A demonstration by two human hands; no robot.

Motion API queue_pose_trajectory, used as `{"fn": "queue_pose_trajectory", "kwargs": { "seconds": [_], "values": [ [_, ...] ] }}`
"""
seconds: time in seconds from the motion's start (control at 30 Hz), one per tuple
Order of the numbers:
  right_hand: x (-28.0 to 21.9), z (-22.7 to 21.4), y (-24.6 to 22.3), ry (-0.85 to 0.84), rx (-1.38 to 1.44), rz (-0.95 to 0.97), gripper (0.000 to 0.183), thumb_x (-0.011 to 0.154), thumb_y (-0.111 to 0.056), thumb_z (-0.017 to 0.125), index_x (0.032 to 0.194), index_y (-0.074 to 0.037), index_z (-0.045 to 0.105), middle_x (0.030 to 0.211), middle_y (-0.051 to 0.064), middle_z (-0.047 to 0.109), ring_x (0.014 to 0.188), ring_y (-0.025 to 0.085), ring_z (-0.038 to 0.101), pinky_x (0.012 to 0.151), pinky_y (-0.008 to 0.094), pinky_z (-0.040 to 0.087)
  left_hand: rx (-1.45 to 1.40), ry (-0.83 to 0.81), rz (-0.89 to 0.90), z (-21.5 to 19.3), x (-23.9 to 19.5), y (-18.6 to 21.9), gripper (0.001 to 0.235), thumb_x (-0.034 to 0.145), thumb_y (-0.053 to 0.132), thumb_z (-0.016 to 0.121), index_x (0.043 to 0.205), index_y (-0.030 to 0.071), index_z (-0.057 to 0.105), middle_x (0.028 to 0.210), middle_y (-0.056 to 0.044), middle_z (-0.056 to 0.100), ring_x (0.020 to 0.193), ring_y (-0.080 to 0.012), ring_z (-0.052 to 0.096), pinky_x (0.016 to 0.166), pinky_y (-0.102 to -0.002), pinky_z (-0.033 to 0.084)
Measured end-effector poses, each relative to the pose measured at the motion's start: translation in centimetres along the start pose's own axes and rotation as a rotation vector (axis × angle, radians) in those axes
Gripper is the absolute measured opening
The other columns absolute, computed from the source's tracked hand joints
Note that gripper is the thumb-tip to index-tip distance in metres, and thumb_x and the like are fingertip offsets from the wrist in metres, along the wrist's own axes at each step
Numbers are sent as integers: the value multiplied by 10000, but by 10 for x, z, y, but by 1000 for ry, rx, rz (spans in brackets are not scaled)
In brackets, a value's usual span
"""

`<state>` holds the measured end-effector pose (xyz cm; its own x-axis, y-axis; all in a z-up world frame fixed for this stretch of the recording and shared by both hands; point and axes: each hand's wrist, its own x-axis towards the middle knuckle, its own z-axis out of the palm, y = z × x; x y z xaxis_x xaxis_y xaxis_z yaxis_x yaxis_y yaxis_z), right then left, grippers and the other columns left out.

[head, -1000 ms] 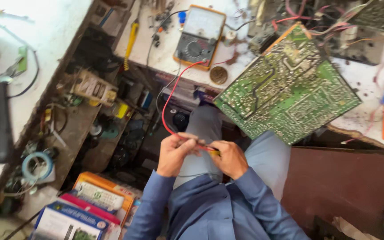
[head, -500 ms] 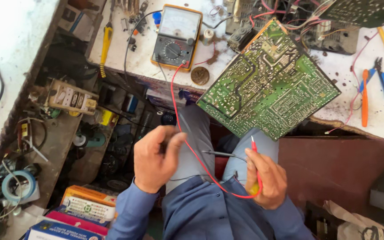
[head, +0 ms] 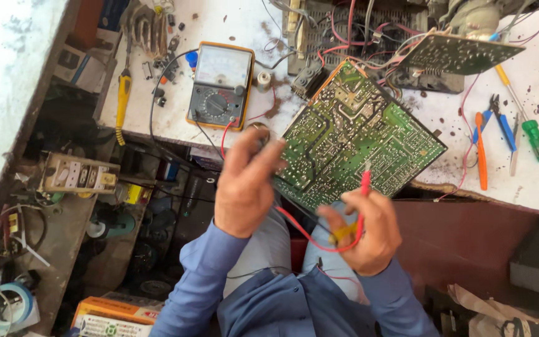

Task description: The person tests a green circuit board using a multimeter and then uses a yellow screwdriver to adjust components on the board. The person repeatedly switches between testing with the multimeter and adjusting with the screwdriver while seated at a cluttered workbench.

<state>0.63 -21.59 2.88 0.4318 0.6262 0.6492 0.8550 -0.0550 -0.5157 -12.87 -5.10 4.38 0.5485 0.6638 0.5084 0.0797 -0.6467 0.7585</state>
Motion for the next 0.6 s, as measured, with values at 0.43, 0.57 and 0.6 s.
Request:
{"fn": "queue_pose_trajectory", "kwargs": {
  "seconds": [0.43,0.57,0.6],
  "values": [
    [66,25,52,-67,388,403,148,1067,-29,591,1190,53,606,1019,134,776,697,123,680,649,255,556,-1075,118,-321,81,68,-55,266,1043,-3,598,1288,-43,505,1274,-232,670,1143,-295,710,1012,-390,596],
    [87,37,70,-71,619,385,132,1052,-15,641,1162,50,605,1052,173,762,749,151,718,660,265,582,-947,134,-301,99,73,-59,162,1059,13,629,1207,-44,595,1144,-145,717,1031,-188,708,911,-315,592],
    [91,40,74,-67,699,407,129,1050,-10,641,1163,48,620,1046,179,759,756,158,726,664,273,591,-861,126,-310,100,73,-58,152,1056,20,646,1193,-35,612,1078,-127,730,958,-155,690,854,-290,573]
  ]
}}
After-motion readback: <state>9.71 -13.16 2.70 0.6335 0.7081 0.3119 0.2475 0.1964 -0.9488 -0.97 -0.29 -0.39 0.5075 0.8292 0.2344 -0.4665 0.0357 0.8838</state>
